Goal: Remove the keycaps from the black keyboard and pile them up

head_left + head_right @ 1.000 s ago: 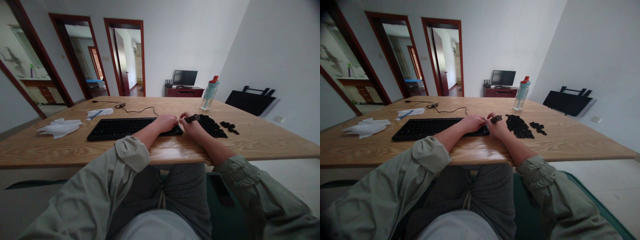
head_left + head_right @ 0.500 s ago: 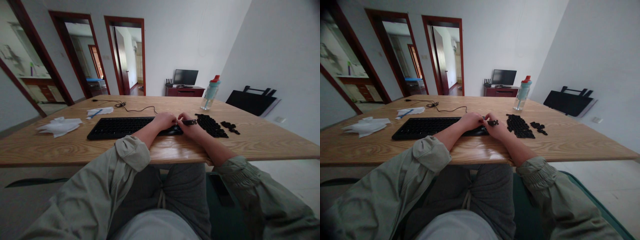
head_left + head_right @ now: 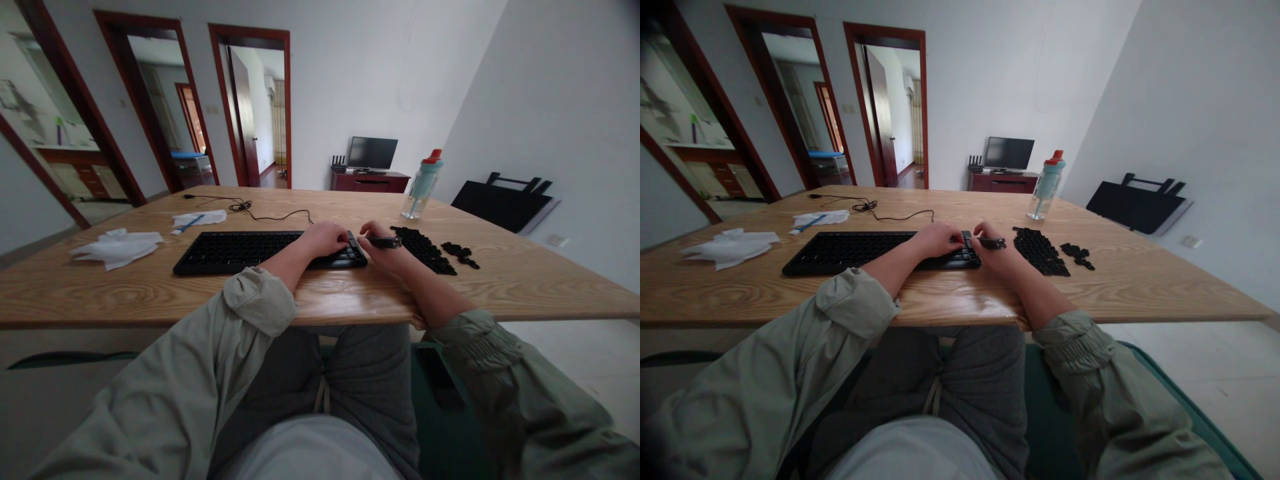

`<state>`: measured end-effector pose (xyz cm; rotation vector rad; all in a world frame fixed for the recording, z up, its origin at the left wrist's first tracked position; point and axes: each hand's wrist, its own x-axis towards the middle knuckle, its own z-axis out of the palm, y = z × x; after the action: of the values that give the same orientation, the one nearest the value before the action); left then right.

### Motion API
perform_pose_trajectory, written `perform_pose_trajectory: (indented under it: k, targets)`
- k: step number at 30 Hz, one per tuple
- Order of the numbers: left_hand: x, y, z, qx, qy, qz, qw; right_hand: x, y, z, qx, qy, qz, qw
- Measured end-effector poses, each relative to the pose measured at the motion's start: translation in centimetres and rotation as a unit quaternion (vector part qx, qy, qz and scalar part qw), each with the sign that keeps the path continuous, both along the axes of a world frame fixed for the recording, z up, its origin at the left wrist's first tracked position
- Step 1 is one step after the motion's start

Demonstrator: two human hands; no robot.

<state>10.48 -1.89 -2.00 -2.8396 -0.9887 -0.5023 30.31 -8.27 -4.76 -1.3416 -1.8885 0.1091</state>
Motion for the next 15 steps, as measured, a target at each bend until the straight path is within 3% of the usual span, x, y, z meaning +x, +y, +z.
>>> perform_pose_trajectory:
  k: [15]
  targets:
    - [1.4,-0.5,0.0,0.036,0.036,-0.01,0.999,-0.4,0.0,0.1,0.018,0.019,-0.018,1.0]
